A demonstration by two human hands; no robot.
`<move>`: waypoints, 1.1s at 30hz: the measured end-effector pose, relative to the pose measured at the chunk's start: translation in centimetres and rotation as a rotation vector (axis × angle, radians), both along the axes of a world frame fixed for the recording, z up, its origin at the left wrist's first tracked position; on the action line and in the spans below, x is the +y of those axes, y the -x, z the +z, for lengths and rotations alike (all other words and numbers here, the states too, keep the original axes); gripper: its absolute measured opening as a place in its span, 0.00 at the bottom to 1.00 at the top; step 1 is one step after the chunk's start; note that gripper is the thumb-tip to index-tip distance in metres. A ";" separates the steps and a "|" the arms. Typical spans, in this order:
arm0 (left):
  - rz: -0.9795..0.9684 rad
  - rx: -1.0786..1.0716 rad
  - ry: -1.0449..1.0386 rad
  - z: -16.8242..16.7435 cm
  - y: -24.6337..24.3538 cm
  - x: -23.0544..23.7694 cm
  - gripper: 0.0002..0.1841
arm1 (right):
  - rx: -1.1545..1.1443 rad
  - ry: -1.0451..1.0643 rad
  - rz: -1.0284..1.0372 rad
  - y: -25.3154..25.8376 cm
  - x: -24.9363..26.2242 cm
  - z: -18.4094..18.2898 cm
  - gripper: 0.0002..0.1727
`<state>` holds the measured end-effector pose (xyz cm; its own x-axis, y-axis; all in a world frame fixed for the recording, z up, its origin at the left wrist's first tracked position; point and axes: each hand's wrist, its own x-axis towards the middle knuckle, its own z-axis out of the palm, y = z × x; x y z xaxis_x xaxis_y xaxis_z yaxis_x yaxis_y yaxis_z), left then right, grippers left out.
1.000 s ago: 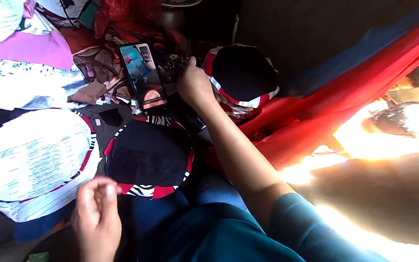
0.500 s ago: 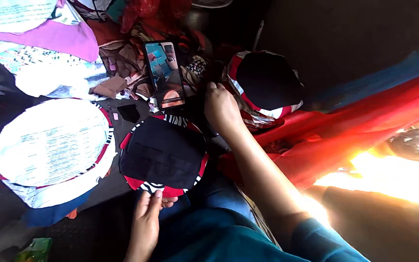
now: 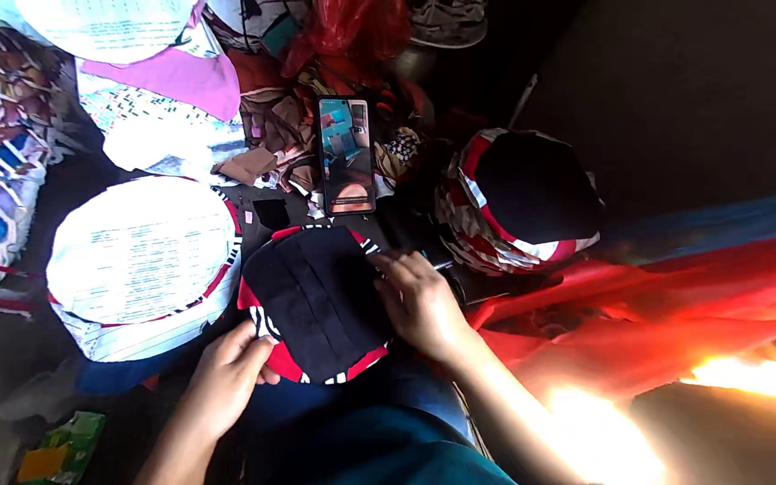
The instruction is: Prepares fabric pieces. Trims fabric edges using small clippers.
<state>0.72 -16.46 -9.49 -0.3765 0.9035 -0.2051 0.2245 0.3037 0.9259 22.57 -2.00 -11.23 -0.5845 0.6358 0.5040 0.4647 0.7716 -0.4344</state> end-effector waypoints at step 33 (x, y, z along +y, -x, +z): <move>-0.636 1.062 -0.247 -3.1 -3.7 9.0 0.35 | 0.452 0.292 -0.147 -5.1 -4.5 -2.4 0.10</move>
